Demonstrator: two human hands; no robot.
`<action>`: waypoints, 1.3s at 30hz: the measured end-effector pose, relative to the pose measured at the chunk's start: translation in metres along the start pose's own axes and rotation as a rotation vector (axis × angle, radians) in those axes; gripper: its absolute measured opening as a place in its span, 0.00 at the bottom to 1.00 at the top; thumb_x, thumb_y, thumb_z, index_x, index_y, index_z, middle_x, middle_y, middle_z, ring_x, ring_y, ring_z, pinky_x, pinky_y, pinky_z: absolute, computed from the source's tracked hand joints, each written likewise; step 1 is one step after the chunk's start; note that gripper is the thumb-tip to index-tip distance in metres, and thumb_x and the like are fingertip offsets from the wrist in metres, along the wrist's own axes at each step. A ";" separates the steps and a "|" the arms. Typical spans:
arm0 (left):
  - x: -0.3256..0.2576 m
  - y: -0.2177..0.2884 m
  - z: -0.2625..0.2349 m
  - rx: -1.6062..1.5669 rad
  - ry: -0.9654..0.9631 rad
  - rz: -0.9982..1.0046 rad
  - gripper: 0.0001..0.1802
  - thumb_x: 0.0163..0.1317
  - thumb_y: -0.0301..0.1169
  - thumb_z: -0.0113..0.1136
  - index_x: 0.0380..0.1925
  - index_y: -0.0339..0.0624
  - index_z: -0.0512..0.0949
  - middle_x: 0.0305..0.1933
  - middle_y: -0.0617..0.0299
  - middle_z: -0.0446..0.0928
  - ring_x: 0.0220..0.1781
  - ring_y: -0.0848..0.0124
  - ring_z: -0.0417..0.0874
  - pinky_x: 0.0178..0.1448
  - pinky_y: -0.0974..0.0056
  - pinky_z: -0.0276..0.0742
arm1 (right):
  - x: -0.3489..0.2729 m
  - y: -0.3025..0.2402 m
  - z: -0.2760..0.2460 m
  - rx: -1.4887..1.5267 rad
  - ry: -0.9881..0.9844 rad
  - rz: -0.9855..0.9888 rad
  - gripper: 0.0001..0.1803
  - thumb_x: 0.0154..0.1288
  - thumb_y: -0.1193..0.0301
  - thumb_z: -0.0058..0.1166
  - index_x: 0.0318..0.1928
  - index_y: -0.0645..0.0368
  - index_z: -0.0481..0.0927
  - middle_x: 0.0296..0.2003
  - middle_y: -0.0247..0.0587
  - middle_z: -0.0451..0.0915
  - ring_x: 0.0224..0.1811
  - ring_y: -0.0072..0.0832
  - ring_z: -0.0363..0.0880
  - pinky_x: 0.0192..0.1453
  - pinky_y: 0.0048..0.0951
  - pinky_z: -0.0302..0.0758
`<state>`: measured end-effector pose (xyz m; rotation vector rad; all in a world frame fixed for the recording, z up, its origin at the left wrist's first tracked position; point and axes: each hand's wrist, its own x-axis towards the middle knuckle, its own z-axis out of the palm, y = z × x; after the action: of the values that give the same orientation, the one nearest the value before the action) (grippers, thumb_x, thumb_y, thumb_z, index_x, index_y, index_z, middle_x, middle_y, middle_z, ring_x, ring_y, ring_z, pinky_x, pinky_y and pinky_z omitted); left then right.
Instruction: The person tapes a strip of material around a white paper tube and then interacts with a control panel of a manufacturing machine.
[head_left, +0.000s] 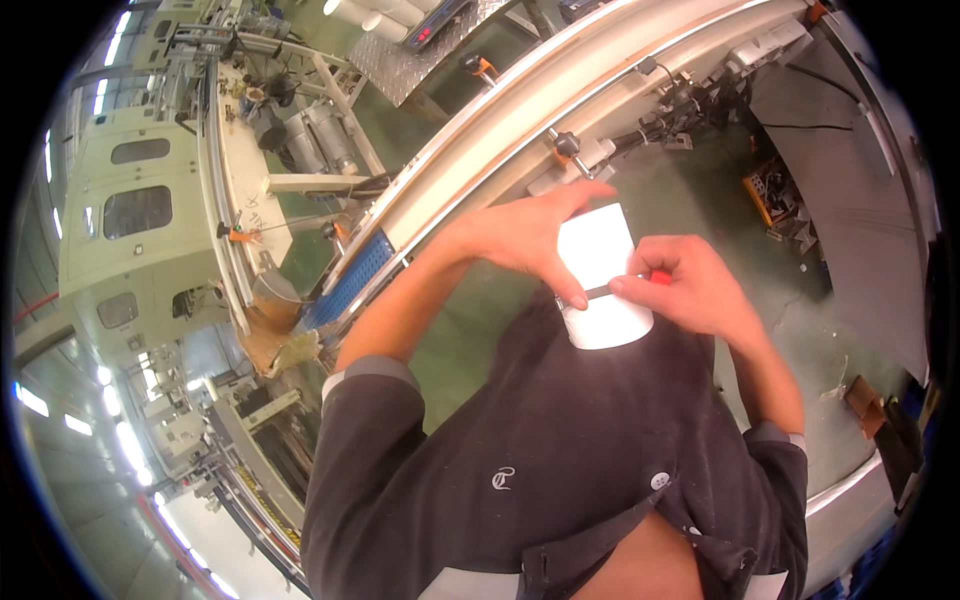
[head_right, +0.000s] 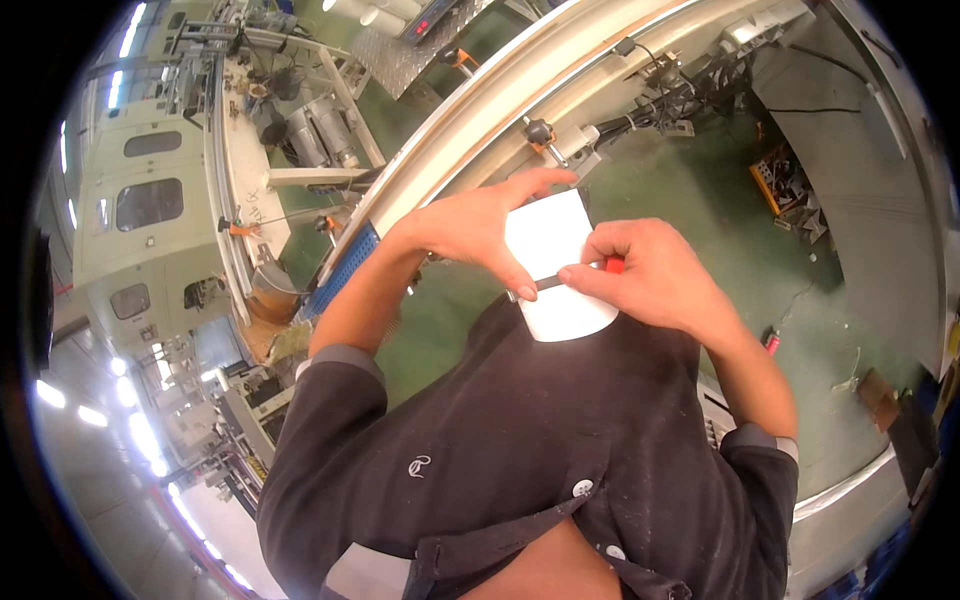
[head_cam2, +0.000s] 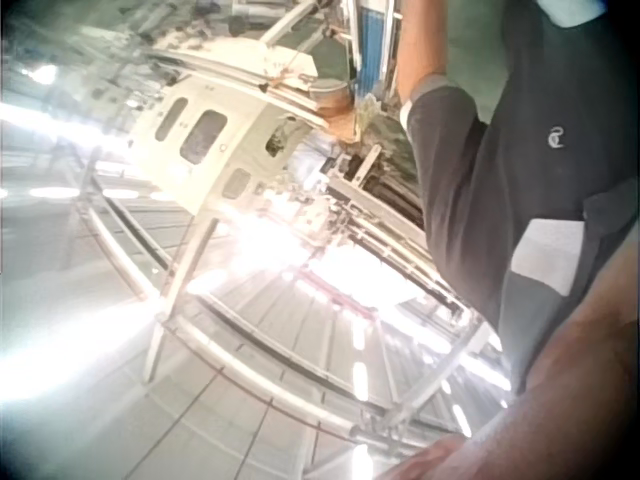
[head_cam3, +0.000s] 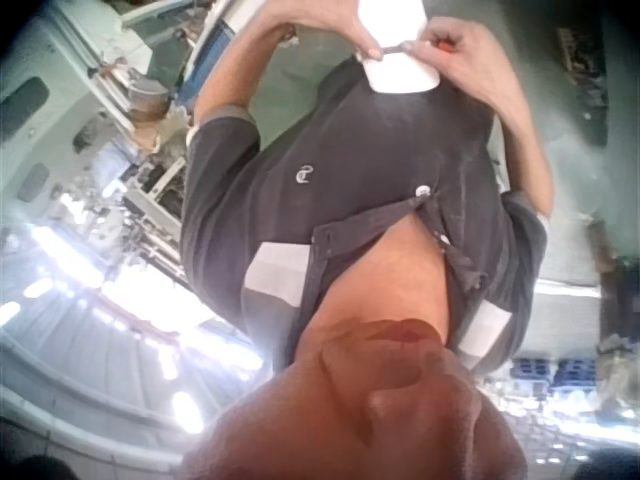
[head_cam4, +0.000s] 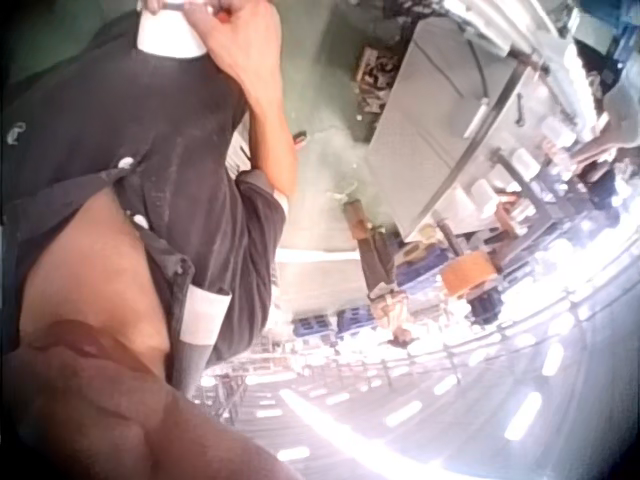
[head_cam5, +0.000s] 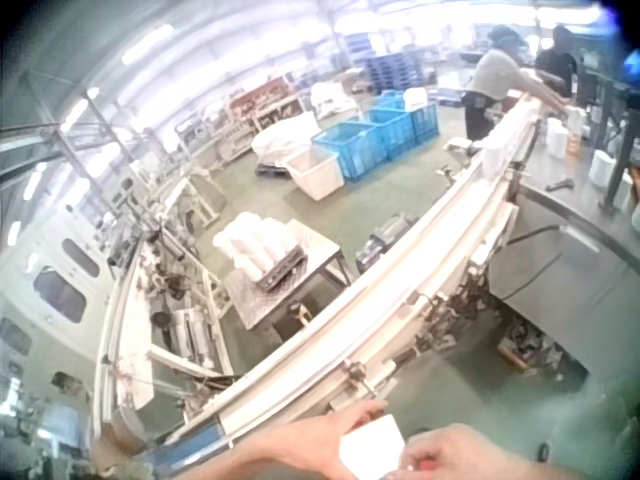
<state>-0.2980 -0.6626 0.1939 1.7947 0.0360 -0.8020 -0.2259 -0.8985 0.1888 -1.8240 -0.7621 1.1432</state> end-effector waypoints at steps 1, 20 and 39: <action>0.002 -0.004 0.001 -0.026 -0.038 0.008 0.64 0.30 0.35 0.83 0.71 0.39 0.57 0.58 0.50 0.72 0.62 0.60 0.74 0.62 0.59 0.73 | 0.001 0.002 0.000 0.014 0.012 -0.022 0.14 0.59 0.64 0.66 0.28 0.63 0.82 0.23 0.36 0.76 0.26 0.23 0.72 0.32 0.28 0.68; 0.019 -0.011 0.002 -0.055 -0.099 0.041 0.58 0.36 0.38 0.80 0.70 0.41 0.58 0.60 0.52 0.72 0.63 0.60 0.73 0.63 0.56 0.72 | -0.005 0.009 -0.024 -0.024 0.012 -0.249 0.13 0.58 0.66 0.65 0.25 0.63 0.80 0.21 0.37 0.73 0.24 0.27 0.68 0.30 0.30 0.65; 0.019 -0.062 0.003 -0.594 0.059 0.407 0.56 0.34 0.34 0.81 0.67 0.37 0.62 0.62 0.57 0.72 0.65 0.65 0.71 0.70 0.59 0.66 | 0.035 0.099 -0.010 -0.267 0.462 -0.496 0.09 0.60 0.69 0.63 0.39 0.60 0.83 0.33 0.42 0.83 0.34 0.38 0.80 0.40 0.34 0.76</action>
<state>-0.3094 -0.6480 0.1320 1.2031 -0.0481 -0.3865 -0.1964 -0.9196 0.0893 -1.8661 -1.0404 0.2954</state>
